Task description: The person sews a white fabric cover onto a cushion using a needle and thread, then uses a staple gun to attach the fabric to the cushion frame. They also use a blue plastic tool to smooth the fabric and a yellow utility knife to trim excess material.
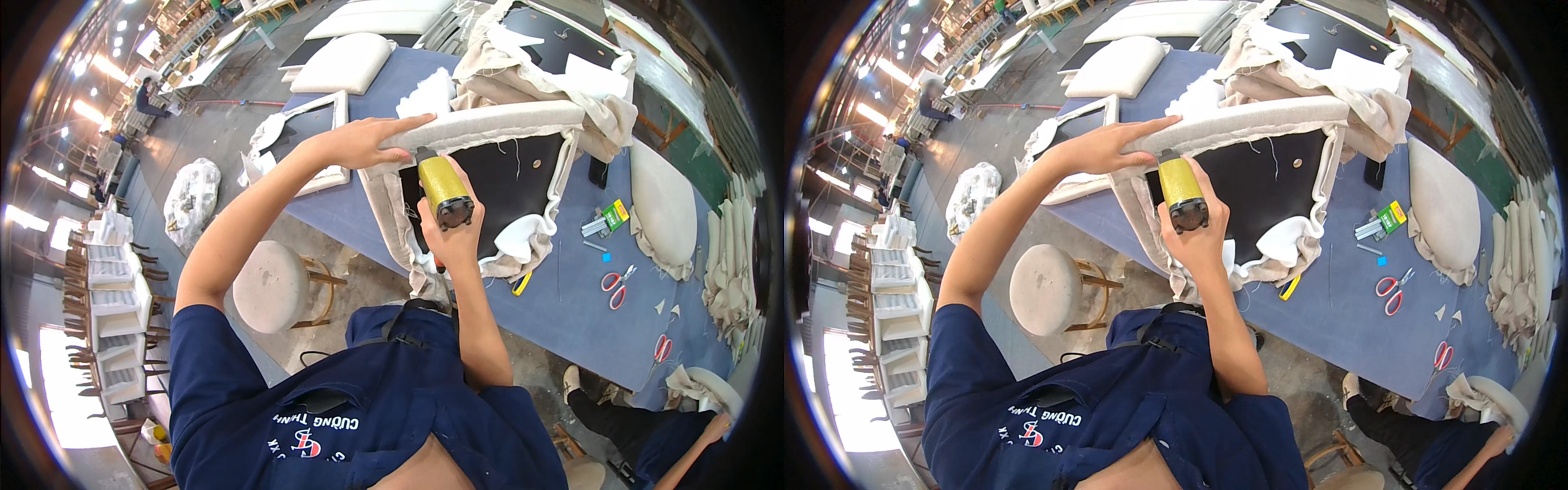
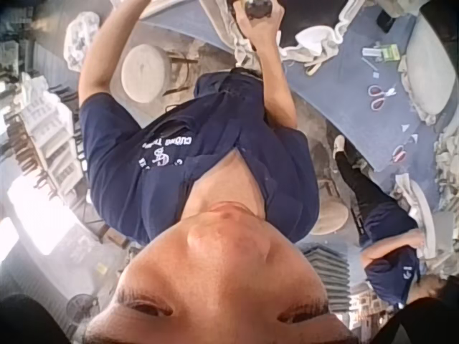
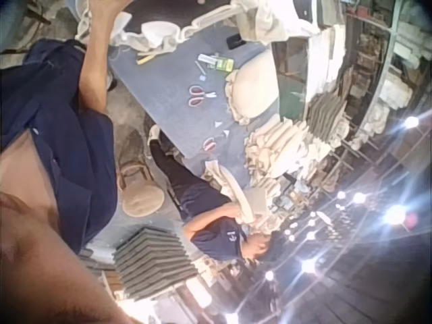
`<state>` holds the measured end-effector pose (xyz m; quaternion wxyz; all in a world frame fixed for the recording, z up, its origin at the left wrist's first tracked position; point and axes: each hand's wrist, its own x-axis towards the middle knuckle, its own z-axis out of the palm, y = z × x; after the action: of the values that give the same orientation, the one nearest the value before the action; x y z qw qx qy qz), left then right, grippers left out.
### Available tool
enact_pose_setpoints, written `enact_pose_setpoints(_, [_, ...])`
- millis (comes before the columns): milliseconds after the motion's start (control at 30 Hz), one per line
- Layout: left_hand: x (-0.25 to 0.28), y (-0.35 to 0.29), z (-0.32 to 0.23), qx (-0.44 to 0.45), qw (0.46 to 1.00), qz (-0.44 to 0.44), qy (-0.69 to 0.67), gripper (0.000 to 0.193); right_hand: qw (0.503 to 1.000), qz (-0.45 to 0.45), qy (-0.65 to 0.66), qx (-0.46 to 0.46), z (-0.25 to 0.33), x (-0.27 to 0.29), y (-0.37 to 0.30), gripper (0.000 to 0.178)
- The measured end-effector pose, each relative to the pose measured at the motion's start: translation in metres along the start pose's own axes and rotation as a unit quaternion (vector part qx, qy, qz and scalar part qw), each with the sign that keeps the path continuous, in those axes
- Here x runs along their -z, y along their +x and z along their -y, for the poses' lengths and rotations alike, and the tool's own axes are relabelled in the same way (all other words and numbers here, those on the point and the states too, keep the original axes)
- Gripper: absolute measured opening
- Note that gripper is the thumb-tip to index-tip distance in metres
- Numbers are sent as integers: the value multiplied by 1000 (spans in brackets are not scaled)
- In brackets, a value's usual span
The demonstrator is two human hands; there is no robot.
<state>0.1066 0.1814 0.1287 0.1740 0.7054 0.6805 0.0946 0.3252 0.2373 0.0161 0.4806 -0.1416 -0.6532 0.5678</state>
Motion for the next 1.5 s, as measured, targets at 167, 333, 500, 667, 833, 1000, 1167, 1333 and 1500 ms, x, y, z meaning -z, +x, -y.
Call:
enact_pose_setpoints(167, [-2,-1,0,-3,1000,-12,-7,82,999,27,-25,19,3,5,2,67])
enact_pose_setpoints(333, [3,3,-9,21,1000,3,8,91,999,41,-7,-1,3,-3,-3,69])
enact_pose_setpoints(500, [6,2,-15,48,999,13,6,96,999,41,-2,-16,6,-7,-4,70])
enact_pose_setpoints(667, [3,0,-16,49,998,-3,35,106,999,44,-18,15,13,-12,-4,69])
enact_pose_setpoints(833, [8,-1,-18,31,999,28,-12,109,997,63,-28,22,11,-9,-3,68])
enact_pose_setpoints(1000, [38,-8,10,136,950,90,-267,82,999,6,0,-39,2,2,-20,65])
enact_pose_setpoints(1167, [13,-12,47,214,885,57,-409,65,997,-18,-7,-71,-14,12,-38,61])
enact_pose_setpoints(1333, [12,-14,34,241,871,78,-422,64,998,-25,-11,-61,-24,13,-40,62])
enact_pose_setpoints(1500, [16,-11,9,166,938,50,-300,66,999,-19,-20,-44,-27,16,-38,63])
